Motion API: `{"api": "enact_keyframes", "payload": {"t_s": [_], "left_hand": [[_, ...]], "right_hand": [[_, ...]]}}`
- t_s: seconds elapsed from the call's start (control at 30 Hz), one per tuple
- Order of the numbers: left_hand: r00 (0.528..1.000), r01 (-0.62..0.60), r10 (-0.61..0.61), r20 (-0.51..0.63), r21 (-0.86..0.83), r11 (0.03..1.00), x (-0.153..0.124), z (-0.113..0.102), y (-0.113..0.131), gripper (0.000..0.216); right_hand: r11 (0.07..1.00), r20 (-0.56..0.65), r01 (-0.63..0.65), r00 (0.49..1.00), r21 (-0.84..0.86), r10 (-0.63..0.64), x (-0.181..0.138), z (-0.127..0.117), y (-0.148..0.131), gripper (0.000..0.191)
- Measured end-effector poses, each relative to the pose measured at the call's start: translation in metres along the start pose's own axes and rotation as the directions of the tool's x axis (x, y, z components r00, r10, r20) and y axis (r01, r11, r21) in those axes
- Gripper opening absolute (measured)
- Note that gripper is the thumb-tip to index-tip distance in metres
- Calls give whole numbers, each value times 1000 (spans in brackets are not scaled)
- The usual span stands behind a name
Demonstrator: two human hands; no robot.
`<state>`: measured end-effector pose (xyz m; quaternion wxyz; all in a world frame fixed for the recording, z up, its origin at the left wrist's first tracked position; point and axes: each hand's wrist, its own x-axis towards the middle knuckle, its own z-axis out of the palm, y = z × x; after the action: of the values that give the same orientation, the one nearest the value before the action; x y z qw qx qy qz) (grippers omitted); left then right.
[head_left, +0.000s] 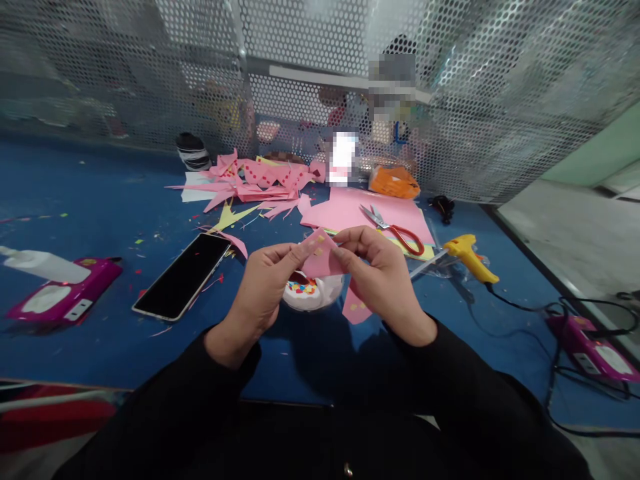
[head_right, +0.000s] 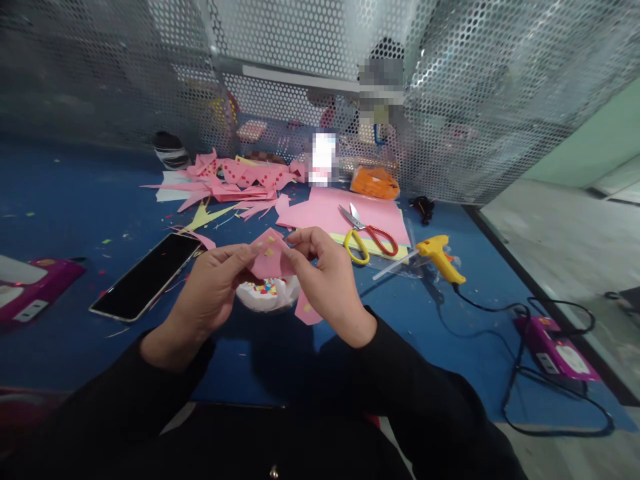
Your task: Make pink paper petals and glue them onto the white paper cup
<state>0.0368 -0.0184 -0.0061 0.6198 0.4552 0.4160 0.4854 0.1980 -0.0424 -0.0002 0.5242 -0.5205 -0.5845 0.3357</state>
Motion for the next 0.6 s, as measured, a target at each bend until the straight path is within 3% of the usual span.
{"api": "enact_keyframes", "payload": {"t_s": [0.23,0.6], "left_hand": [[999,-13,15,-38,63,998,-1,2,0,28],[998,6,-6,-60,4,1000,-1,2,-2,26]], "right_hand": [[996,-1,41,999,-81,-42,-1,0,-2,13],[991,-25,90,995,-101,-93,-2,3,-1,11]]}}
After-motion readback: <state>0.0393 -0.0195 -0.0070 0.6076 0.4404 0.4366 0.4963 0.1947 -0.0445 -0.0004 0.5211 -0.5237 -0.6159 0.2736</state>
